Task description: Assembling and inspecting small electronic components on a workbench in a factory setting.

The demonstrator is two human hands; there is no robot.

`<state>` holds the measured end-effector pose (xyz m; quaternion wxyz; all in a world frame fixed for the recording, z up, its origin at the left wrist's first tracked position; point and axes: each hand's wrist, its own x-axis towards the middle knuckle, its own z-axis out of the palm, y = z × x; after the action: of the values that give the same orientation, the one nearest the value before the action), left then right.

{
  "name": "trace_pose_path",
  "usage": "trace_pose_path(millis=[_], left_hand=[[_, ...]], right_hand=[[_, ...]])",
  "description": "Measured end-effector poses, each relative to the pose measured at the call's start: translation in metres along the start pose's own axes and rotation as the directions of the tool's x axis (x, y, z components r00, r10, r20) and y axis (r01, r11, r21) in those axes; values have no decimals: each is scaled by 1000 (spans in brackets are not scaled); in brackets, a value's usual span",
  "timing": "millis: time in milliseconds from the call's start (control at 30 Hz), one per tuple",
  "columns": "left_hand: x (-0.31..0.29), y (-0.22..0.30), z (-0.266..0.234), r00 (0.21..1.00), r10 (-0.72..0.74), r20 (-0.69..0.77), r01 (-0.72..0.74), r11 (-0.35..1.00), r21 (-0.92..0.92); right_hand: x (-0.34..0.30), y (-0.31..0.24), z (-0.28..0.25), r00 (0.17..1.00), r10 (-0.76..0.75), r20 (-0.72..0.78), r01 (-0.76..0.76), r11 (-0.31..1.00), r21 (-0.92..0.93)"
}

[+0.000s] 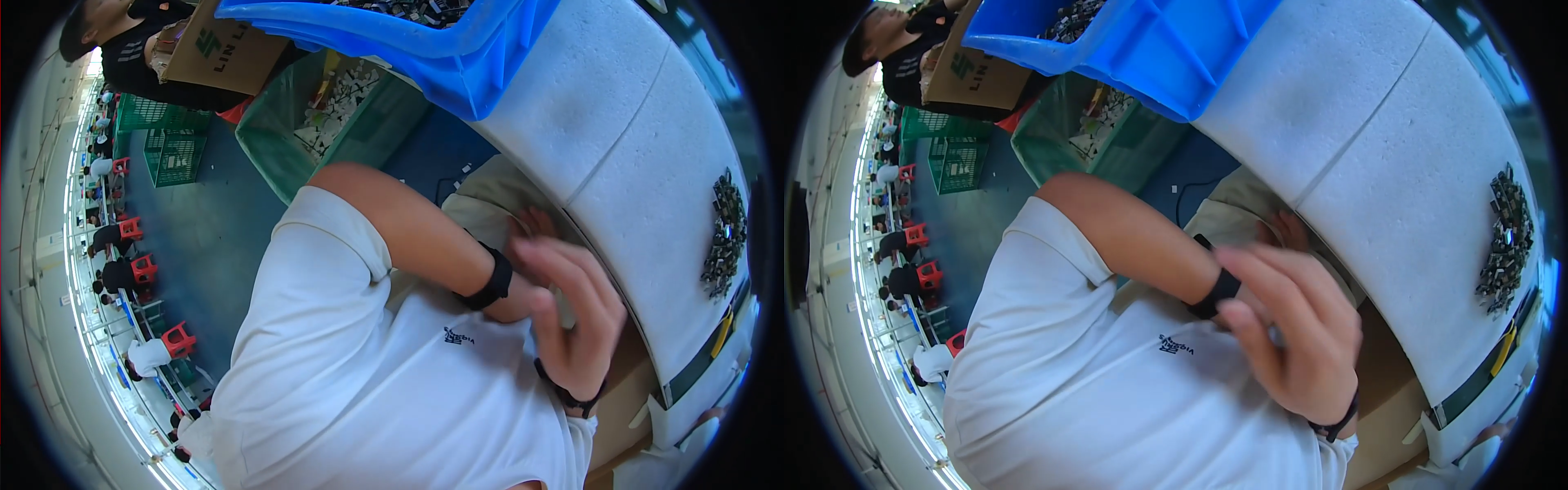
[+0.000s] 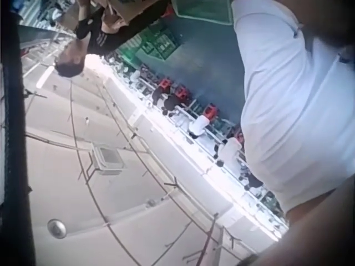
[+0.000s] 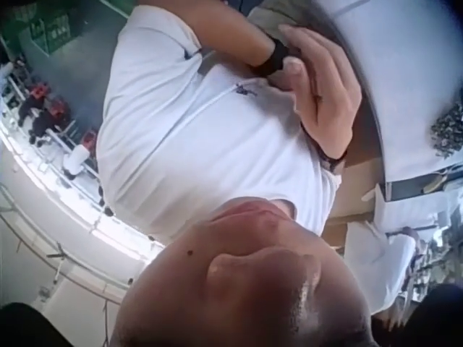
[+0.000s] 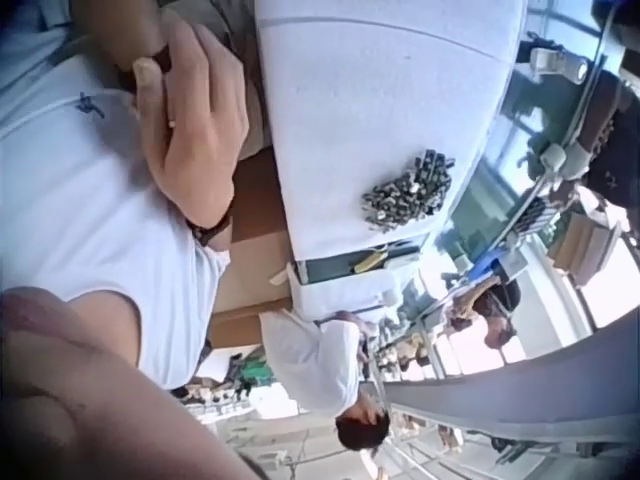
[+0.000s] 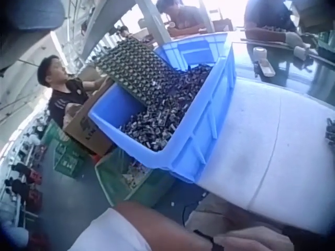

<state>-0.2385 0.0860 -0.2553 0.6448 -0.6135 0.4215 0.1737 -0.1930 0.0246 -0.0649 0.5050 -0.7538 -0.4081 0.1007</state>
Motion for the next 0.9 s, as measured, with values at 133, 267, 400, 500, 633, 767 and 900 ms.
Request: trace_pose_path(millis=[133,267,400,500,633,767,900], left_hand=[[28,-14,-69,987,-62,-149,53,997,-62],[60,-33,-115,953,-140,-270,95,980,-173],[-43,-5,-26,893,-207,-399,86,950,-299],[28,-48,-53,830,-283,-481,73,910,-408],[-70,-21,20,730,-363,-579,35,866,-499],[-88,-23,46,636,-474,-609,-2,788,-616],[-91,-40,58,491,-554,-672,-64,747,-662]], right_hand=[[34,8,26,958,95,269,-150,970,193],[64,12,59,896,65,440,-280,851,445],[71,14,68,921,-57,386,-240,696,676],[70,22,77,955,-4,297,-203,721,662],[53,33,22,858,-11,514,-212,903,373],[17,44,-5,877,53,478,-332,786,522],[-19,27,-33,941,199,272,-304,850,430]])
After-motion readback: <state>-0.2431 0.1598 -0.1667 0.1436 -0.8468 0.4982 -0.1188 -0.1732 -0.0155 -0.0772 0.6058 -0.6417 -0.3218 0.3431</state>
